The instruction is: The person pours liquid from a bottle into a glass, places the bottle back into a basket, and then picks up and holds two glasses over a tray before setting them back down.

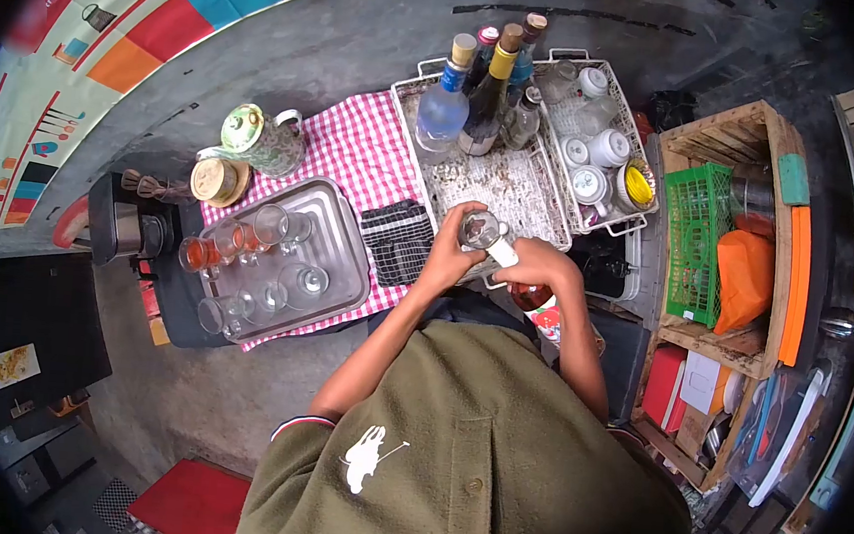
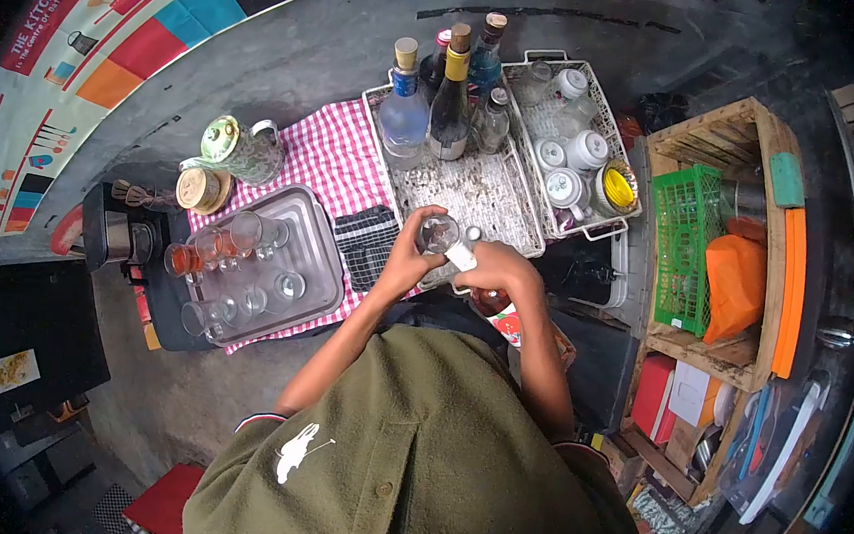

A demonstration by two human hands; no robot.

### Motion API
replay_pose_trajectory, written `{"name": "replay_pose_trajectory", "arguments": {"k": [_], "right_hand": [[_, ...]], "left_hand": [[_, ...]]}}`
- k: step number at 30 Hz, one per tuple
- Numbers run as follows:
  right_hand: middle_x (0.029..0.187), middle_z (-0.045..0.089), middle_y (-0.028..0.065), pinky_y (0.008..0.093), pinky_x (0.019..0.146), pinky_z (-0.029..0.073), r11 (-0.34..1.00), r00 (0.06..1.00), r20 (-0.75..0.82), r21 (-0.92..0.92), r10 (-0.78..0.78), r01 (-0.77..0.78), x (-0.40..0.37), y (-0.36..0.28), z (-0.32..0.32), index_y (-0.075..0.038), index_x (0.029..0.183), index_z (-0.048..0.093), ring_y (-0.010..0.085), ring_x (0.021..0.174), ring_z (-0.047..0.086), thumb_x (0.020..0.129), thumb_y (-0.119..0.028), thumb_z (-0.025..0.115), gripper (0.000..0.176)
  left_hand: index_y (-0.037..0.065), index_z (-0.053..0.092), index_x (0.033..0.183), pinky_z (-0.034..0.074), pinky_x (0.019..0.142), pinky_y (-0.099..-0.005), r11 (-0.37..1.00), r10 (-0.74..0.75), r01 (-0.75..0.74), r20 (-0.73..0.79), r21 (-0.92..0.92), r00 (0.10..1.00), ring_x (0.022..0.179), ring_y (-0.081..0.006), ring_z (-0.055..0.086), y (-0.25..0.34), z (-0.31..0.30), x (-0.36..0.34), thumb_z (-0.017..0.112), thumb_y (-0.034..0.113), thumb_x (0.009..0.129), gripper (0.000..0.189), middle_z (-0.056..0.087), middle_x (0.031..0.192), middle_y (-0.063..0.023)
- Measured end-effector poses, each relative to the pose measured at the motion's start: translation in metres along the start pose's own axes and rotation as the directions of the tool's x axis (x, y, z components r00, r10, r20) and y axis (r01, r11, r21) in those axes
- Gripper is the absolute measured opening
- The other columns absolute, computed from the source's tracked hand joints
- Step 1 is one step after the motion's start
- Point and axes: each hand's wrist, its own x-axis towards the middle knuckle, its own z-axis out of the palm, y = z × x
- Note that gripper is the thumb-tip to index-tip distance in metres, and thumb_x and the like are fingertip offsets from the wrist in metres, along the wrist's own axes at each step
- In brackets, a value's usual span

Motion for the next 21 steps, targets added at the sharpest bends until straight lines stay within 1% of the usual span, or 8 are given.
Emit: {"name": "replay_pose_trajectory", "arguments": {"k": [11, 14, 17, 21], "right_hand": [[0.082, 0.070, 0.0233, 0.0419, 0.073, 0.053, 1.000, 1.000, 0.006, -0.002, 0.019, -0.019, -0.0010, -0.0038, -0.0017, 0.003, 0.091, 0.071, 0.0352, 0.077, 0.070, 0.065, -0.045, 0.078, 0.055], [0.081, 0.070, 0.0231, 0.0418, 0.073, 0.053, 1.000, 1.000, -0.001, -0.002, 0.018, -0.018, -0.0016, -0.0035, -0.0014, 0.003, 0.091, 0.072, 0.0352, 0.077, 0.070, 0.065, -0.045, 0.078, 0.055], [0.081, 0.070, 0.0229, 0.0417, 0.073, 0.053, 1.000, 1.000, 0.009, 0.009, -0.004, 0.003, 0.0002, -0.0012, -0.0004, 0.002, 0.092, 0.072, 0.0352, 0.077, 0.070, 0.065, -0.045, 0.078, 0.055], [0.081, 0.070, 0.0222, 0.0413, 0.072, 0.053, 1.000, 0.999, 0.031, 0.012, 0.013, -0.013, 0.0015, -0.0006, -0.0006, 0.002, 0.092, 0.071, 0.0346, 0.076, 0.070, 0.065, -0.046, 0.078, 0.055]], "left_hand": [[0.005, 0.049, 0.131, 0.041, 0.100, -0.0284, 1.000, 0.019, -0.019, -0.009, -0.003, 1.000, 0.115, -0.0153, 0.053, -0.0034, 0.0000, 0.0003, 0.065, -0.012, 0.067, 0.068, 0.053, 0.125, -0.0062], [0.005, 0.049, 0.131, 0.041, 0.100, -0.0284, 1.000, -0.002, 0.002, 0.004, -0.005, 1.000, 0.115, -0.0151, 0.053, -0.0026, -0.0004, 0.0014, 0.065, -0.012, 0.067, 0.068, 0.053, 0.124, -0.0062], [0.005, 0.049, 0.131, 0.041, 0.100, -0.0285, 1.000, 0.020, -0.020, 0.000, -0.002, 1.000, 0.115, -0.0149, 0.052, -0.0001, -0.0002, 0.0007, 0.065, -0.013, 0.067, 0.068, 0.053, 0.124, -0.0062], [0.006, 0.049, 0.131, 0.041, 0.099, -0.0284, 1.000, 0.009, -0.009, -0.001, -0.006, 1.000, 0.114, -0.0148, 0.053, 0.0021, 0.0004, 0.0000, 0.065, -0.013, 0.067, 0.068, 0.053, 0.124, -0.0063]]}}
